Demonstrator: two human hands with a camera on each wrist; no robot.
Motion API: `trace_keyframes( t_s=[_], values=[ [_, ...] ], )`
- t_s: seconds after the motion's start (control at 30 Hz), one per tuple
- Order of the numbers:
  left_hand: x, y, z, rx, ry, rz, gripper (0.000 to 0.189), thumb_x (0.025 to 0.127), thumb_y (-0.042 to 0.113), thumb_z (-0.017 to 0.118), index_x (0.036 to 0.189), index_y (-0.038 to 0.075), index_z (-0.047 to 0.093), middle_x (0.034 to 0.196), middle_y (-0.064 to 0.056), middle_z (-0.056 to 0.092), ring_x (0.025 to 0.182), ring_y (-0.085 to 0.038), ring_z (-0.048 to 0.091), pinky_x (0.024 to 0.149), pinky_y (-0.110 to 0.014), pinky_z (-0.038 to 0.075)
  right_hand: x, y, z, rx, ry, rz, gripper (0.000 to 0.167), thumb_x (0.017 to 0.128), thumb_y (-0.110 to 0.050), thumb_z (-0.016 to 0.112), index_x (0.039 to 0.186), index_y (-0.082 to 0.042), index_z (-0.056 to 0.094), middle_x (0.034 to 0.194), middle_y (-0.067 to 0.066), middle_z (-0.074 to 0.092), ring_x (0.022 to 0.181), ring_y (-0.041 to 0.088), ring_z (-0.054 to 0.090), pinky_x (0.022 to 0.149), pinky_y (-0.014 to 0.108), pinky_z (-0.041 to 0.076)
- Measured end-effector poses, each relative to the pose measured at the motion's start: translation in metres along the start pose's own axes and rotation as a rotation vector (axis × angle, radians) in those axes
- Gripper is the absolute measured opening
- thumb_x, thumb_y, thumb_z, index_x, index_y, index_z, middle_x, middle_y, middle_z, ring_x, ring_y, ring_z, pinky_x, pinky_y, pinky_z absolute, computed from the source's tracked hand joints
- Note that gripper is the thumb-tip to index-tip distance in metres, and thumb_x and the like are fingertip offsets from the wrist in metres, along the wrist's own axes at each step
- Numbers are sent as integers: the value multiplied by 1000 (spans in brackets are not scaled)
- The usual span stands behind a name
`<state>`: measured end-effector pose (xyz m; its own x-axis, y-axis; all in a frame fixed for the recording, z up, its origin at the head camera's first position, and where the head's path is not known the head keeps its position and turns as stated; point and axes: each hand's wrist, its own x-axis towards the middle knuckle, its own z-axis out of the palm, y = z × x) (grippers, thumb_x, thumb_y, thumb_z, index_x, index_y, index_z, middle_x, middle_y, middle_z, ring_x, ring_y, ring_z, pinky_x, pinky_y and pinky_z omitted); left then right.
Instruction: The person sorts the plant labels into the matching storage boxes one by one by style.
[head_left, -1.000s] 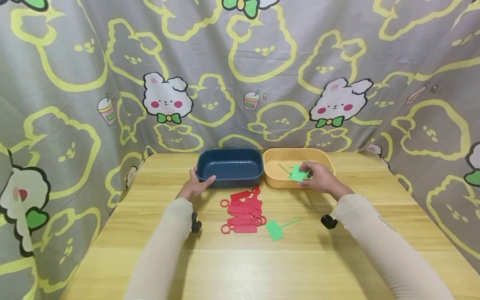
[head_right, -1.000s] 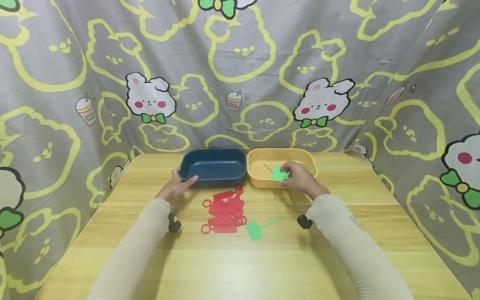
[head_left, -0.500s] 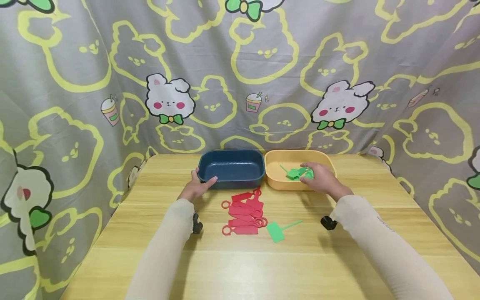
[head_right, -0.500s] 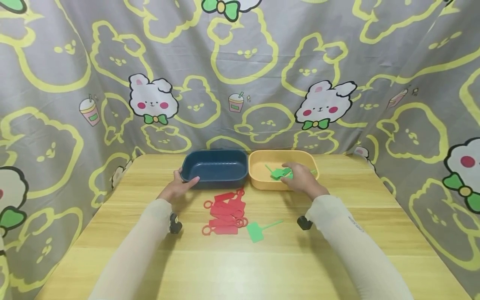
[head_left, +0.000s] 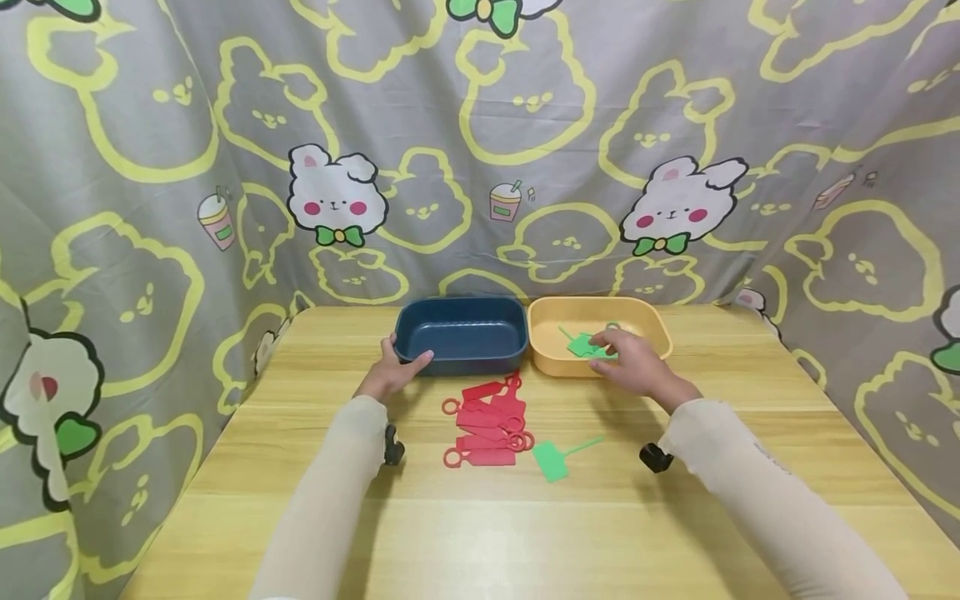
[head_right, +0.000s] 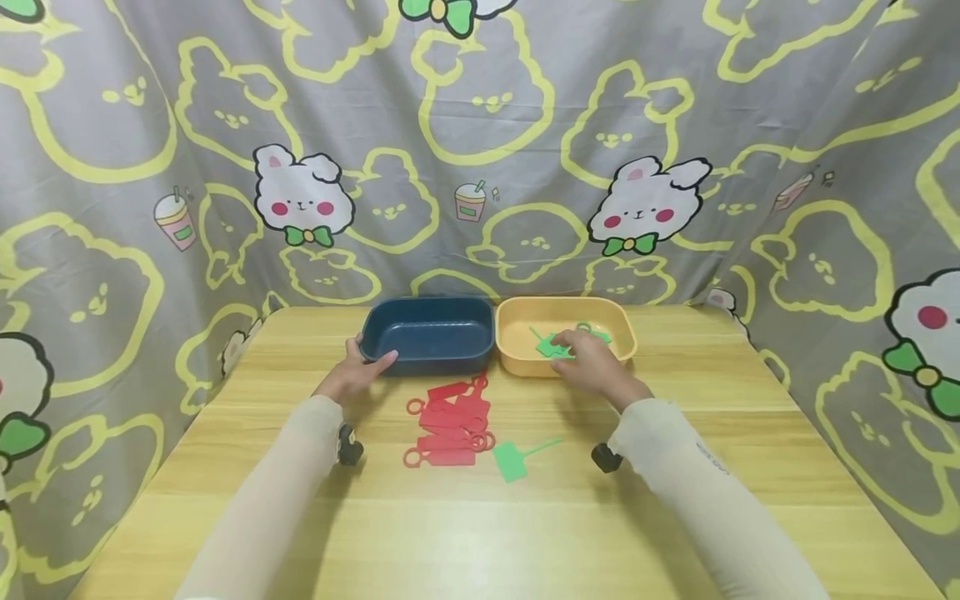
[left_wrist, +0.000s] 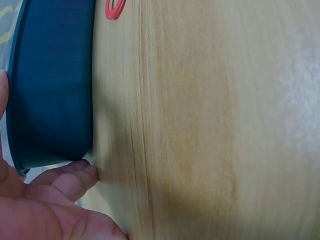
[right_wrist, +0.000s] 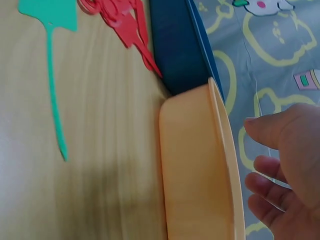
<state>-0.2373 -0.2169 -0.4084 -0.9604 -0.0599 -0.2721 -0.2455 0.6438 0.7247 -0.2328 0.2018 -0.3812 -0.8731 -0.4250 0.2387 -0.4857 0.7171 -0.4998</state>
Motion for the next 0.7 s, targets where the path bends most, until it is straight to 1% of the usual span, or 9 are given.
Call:
trace_keyframes(
  t_s=[0.17,0.33,0.43,0.5,0.7],
  values=[
    [1,-1,0,7,1,-1,103,88,67,54,152,18,-11,147,-37,27,126,-51,41,105,-55,32,-5,-6,9,20,-9,-69,29,88,-8,71,113,4,62,107,21,63,89,30,61,79,46,50],
    [0,-1,0,5,1,8,101,89,64,53,152,17,-11,145,-39,28,125,-52,41,104,-56,32,-12,-12,16,48,-70,-83,28,88,-9,71,111,5,63,106,19,65,90,28,61,80,44,50],
    [0,0,0,2,2,8,102,89,65,53,152,18,-10,145,-38,28,125,-52,41,104,-55,32,-17,-15,20,30,-115,-89,26,89,-12,70,110,3,64,106,17,66,92,27,61,81,43,50],
    [-1,0,0,2,2,10,102,88,66,53,152,18,-10,145,-38,29,125,-52,41,105,-55,32,-19,-18,23,23,-138,-103,24,89,-12,70,109,2,65,105,16,66,92,27,61,81,43,49],
    [-2,1,0,-19,-1,18,102,89,65,54,153,18,-10,147,-37,27,128,-52,38,106,-55,30,-26,-25,33,49,-198,-142,22,88,-10,71,106,2,66,100,12,67,88,24,60,78,41,50]
  ],
)
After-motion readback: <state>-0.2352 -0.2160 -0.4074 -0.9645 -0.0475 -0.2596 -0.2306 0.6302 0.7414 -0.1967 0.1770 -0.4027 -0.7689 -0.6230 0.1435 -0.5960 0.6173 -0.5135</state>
